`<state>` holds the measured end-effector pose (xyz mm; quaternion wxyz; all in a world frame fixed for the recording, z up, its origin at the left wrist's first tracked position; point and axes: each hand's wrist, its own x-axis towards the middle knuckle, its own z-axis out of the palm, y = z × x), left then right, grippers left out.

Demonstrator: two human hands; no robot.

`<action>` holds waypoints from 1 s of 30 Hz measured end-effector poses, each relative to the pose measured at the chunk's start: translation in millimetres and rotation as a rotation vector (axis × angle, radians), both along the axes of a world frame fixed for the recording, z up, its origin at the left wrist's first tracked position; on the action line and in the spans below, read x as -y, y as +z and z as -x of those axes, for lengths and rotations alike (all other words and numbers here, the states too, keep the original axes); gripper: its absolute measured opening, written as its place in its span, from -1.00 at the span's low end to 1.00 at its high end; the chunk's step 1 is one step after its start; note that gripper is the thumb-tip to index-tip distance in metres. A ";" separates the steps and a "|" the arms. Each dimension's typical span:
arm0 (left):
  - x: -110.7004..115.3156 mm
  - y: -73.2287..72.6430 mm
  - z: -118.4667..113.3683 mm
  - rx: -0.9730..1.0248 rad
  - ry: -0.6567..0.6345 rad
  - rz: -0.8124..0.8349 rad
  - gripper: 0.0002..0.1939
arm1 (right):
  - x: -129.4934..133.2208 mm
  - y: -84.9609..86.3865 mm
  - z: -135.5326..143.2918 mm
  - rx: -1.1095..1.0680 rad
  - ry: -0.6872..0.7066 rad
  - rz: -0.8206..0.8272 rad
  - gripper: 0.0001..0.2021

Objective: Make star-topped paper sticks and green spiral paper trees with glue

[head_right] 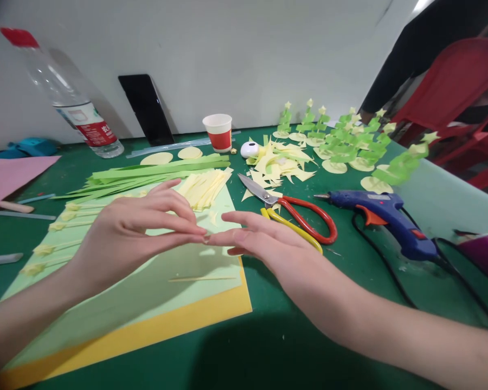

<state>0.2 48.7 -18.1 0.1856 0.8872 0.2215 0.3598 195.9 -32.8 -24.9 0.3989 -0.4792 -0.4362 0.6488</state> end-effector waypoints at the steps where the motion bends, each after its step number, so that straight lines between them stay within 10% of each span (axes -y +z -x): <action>1: 0.5 3.0 -1.1 0.011 0.051 0.081 -0.86 | -1.6 2.0 0.9 0.012 -0.006 -0.008 -0.74; 6: 4.8 12.3 -9.4 0.057 0.243 0.561 -0.86 | -5.3 13.2 5.7 -0.131 0.045 -0.032 -0.72; 18: 13.4 5.5 -12.6 0.100 0.082 1.038 -0.86 | -2.9 16.4 6.2 0.050 0.149 -0.140 -0.67; 24: 11.9 6.8 -11.7 0.176 0.134 0.881 -0.88 | -4.4 14.9 5.3 0.147 0.082 -0.184 -0.68; 30: 16.7 7.4 -8.7 0.203 0.207 0.282 -0.90 | -1.2 15.5 6.2 0.011 0.114 -0.153 -0.69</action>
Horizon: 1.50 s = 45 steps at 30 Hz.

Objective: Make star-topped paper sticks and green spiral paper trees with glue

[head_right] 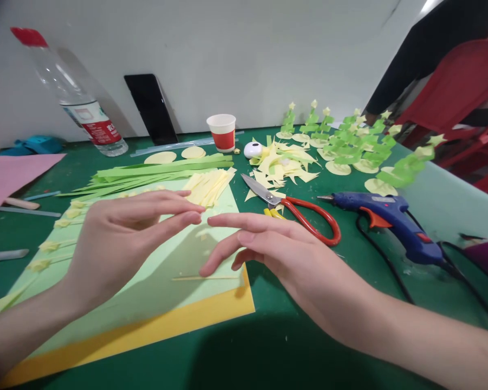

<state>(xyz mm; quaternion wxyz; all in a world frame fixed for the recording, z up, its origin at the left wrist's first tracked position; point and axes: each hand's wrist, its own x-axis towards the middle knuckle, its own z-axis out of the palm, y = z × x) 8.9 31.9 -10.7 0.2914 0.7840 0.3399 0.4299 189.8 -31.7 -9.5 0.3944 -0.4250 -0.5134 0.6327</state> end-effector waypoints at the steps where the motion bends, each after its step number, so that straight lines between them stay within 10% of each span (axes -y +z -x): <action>1: 0.9 -0.9 0.6 -0.022 -0.010 -0.124 -0.91 | 0.2 0.7 0.5 -0.035 0.014 0.013 -0.68; 8: 0.1 -6.4 1.0 -0.194 -0.099 -0.523 -0.94 | -0.6 7.3 4.7 -0.254 0.089 0.167 -0.63; 16: -5.3 -4.7 -2.1 -0.144 -0.097 0.165 -0.88 | -6.9 -2.9 2.0 0.014 0.086 0.145 -0.70; 25: -5.7 -6.6 -3.3 -0.292 -0.155 0.422 -0.80 | -2.6 -4.1 2.4 0.325 0.067 -0.053 -0.78; 32: -7.2 -14.7 -3.1 -0.425 -0.082 0.269 -0.69 | -4.5 -4.9 0.7 0.622 -0.114 -0.388 -0.85; 45: -16.7 -18.0 0.0 -0.487 -0.129 0.070 -0.76 | -7.9 -43.2 4.9 0.978 0.115 -0.686 -0.85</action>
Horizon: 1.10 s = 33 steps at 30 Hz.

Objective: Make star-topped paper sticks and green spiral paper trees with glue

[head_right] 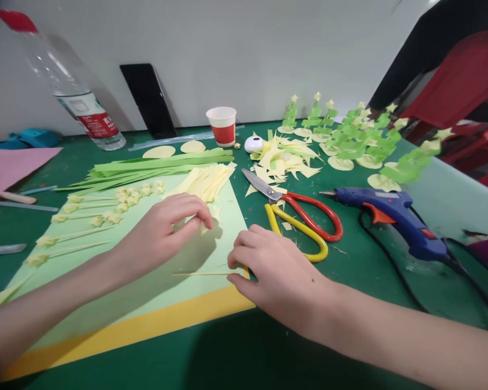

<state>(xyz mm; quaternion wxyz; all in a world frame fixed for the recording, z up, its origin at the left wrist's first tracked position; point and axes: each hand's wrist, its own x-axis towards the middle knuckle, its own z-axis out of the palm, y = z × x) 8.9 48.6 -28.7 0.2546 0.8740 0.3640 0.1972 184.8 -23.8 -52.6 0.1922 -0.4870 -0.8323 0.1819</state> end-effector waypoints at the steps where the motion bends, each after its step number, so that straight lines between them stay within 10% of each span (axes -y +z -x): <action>1: -0.4 0.8 -0.3 0.004 0.017 0.007 -0.74 | 0.2 0.8 0.7 -0.003 0.016 0.001 -0.83; 8: 1.5 5.7 -1.0 0.130 0.120 0.123 -0.91 | -6.0 20.8 -10.1 -0.098 -0.015 0.011 -0.84; 14: 5.5 24.9 2.8 0.270 -0.002 0.434 -0.67 | -9.0 47.6 -15.6 -0.191 -0.197 0.277 -0.81; 17: 12.0 34.3 3.6 0.177 -0.009 0.286 -0.90 | -5.9 51.9 -13.9 -0.265 -0.258 0.378 -0.82; 33: 26.1 45.2 2.2 0.179 -0.152 0.068 -0.81 | -1.7 60.5 -17.0 -0.705 0.016 0.971 -0.71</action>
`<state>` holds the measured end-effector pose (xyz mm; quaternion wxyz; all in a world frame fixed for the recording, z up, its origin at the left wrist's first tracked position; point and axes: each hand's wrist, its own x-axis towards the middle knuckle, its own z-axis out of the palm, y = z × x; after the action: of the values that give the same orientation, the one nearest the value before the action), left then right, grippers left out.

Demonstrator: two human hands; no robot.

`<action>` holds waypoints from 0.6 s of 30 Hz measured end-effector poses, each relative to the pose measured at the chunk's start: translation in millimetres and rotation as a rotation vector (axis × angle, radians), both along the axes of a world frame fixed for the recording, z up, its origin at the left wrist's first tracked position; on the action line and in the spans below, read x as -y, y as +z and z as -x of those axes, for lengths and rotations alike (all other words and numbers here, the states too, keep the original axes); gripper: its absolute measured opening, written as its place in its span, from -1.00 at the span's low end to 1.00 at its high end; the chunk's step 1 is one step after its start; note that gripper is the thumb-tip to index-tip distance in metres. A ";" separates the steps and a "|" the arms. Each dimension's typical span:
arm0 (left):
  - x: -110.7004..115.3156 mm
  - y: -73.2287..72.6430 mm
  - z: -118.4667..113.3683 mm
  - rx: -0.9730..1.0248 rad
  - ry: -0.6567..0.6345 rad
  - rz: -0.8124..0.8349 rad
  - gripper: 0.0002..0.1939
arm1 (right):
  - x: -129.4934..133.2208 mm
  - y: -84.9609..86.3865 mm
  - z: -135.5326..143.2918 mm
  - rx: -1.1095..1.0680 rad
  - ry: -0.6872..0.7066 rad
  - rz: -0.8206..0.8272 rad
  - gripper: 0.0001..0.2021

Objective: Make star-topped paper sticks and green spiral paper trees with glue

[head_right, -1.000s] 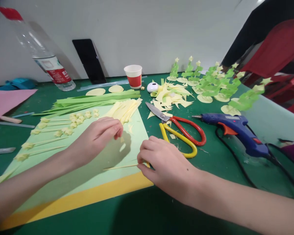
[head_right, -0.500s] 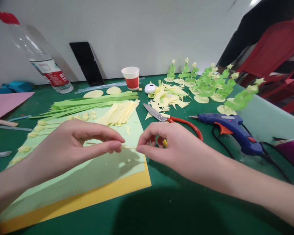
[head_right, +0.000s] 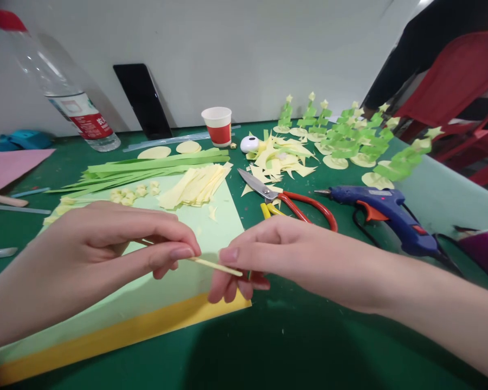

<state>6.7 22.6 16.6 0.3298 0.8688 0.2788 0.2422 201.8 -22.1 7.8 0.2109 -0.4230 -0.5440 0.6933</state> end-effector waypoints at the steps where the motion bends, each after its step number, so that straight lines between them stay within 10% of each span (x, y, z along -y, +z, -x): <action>1: 0.0 0.0 -0.2 -0.007 -0.002 -0.010 -0.81 | -0.1 0.1 0.2 -0.010 0.005 0.007 -0.72; 18: 0.0 -1.4 2.4 -0.006 -0.134 -0.116 -0.86 | -1.4 0.1 2.0 0.014 0.056 0.044 -0.77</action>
<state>4.3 22.5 15.1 0.2932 0.9040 0.2066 0.2327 199.8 -20.7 7.9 0.1781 -0.4170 -0.5417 0.7078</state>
